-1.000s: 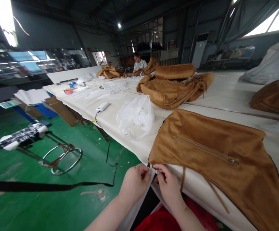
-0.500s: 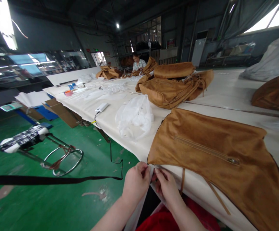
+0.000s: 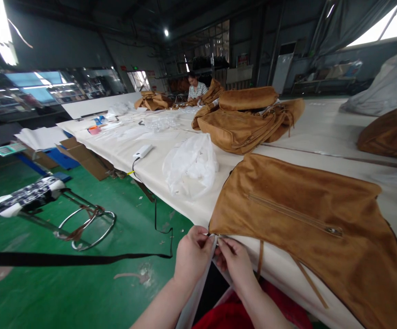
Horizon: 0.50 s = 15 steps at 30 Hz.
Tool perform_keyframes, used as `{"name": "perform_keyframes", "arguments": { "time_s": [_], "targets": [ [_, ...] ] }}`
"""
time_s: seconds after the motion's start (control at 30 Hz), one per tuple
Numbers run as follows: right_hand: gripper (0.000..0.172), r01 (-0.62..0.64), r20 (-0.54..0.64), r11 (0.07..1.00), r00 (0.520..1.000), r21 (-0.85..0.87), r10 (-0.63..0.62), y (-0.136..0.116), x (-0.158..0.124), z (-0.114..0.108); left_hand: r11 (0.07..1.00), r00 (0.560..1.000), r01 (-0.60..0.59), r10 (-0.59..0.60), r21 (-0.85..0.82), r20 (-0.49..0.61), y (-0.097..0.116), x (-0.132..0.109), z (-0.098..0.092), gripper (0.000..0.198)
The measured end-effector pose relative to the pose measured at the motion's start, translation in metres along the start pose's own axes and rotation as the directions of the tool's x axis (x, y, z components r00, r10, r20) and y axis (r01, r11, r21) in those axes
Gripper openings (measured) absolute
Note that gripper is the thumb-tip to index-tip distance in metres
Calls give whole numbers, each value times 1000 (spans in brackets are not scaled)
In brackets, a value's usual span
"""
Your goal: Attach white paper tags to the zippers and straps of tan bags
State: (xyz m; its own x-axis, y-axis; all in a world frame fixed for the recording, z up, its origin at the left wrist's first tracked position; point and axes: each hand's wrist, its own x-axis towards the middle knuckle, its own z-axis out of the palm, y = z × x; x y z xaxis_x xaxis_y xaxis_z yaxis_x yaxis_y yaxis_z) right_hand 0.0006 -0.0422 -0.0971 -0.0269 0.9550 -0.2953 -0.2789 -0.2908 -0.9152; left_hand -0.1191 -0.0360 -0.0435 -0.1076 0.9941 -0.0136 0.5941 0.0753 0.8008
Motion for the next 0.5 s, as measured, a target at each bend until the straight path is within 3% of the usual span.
{"name": "perform_keyframes", "arguments": {
  "time_s": [0.27,0.5],
  "targets": [
    [46,-18,70,1000,997,-17,19,-6,5,2,978,991,-60,82,198,-107,-3,0,3,13],
    [45,-9,43,1000,999,4,9,-4,9,6,996,997,-64,62,-60,-45,-5,-2,0,15]
  ]
}}
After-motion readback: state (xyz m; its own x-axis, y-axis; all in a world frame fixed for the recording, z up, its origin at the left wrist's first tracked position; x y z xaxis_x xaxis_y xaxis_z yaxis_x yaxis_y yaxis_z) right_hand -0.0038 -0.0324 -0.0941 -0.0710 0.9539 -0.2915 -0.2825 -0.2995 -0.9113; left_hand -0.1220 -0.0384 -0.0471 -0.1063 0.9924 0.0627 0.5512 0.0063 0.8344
